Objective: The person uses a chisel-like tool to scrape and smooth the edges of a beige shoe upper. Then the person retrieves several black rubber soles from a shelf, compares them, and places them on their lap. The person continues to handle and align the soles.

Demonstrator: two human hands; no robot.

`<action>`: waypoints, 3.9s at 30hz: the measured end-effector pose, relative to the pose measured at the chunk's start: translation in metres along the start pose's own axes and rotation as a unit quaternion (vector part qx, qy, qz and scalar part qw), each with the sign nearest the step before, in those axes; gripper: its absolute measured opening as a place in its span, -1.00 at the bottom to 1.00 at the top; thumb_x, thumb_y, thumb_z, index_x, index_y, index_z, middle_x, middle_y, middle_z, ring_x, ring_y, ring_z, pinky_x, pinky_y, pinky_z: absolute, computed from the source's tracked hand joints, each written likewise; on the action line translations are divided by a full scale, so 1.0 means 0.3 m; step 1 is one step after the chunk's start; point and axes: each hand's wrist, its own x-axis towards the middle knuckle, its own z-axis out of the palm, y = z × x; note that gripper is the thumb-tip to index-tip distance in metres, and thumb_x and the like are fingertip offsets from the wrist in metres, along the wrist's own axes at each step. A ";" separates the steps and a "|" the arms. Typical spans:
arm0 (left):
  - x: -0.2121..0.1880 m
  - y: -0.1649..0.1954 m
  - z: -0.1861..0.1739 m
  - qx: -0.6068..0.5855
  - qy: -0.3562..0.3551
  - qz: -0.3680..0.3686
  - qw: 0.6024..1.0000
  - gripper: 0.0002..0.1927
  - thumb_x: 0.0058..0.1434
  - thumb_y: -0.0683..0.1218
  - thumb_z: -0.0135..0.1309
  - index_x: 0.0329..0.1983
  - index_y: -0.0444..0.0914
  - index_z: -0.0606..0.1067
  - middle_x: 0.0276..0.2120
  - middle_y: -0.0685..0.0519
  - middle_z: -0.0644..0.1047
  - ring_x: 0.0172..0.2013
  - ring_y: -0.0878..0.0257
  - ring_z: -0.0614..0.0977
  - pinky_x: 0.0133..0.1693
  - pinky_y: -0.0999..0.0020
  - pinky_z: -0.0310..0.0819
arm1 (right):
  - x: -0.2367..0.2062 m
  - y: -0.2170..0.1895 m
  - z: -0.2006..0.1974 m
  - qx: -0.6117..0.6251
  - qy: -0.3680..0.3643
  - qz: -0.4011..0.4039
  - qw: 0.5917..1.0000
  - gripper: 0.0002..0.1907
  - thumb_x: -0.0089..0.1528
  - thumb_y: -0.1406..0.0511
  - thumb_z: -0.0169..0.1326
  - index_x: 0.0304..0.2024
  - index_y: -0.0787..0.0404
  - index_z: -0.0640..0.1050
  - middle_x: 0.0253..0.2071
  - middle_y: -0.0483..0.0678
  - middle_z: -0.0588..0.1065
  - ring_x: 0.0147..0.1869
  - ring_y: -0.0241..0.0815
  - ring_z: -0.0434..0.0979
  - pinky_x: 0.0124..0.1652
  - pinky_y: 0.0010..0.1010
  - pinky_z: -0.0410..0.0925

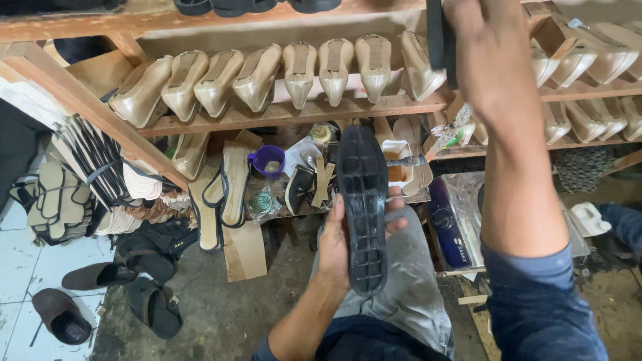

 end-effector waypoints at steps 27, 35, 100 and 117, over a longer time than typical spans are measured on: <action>0.090 -0.172 -0.018 0.237 0.043 0.045 0.969 -0.39 0.32 -0.16 0.10 0.41 -0.35 0.25 0.14 -0.03 0.50 0.12 0.25 0.53 0.17 0.35 0.41 | -0.704 -0.145 -0.076 0.287 -0.060 0.244 0.924 -0.05 0.03 0.45 0.34 0.41 0.34 0.18 0.06 0.06 0.47 0.14 -0.21 0.51 0.11 -0.43 0.38; 0.059 -0.221 -0.028 0.251 0.037 0.047 0.966 -0.42 0.34 -0.19 0.09 0.40 -0.36 0.27 0.13 0.00 0.50 0.11 0.30 0.52 0.18 0.39 0.38 | -0.780 -0.068 -0.078 0.334 -0.039 0.317 0.887 -0.43 0.22 0.47 0.20 0.27 0.36 0.36 -0.05 0.00 0.61 -0.01 -0.30 0.60 0.00 -0.50 0.43; 0.110 -0.262 -0.073 0.269 0.038 0.005 0.962 -0.50 0.39 -0.17 0.13 0.37 -0.34 0.35 0.10 0.04 0.53 0.05 0.31 0.52 0.14 0.37 0.39 | -0.747 0.028 -0.018 0.441 0.145 0.279 0.841 -0.61 0.46 0.34 0.02 0.32 0.36 0.41 0.16 -0.04 0.50 0.22 -0.31 0.47 0.29 -0.45 0.30; 0.230 -0.194 -0.051 0.266 0.046 0.012 0.963 -0.58 0.40 -0.21 0.11 0.30 -0.33 0.37 0.04 0.07 0.54 0.00 0.38 0.54 0.08 0.43 0.44 | -0.663 0.071 0.020 0.552 0.089 0.300 0.773 -0.52 0.45 0.33 0.01 0.41 0.32 0.33 0.27 0.01 0.47 0.30 -0.24 0.48 0.30 -0.39 0.36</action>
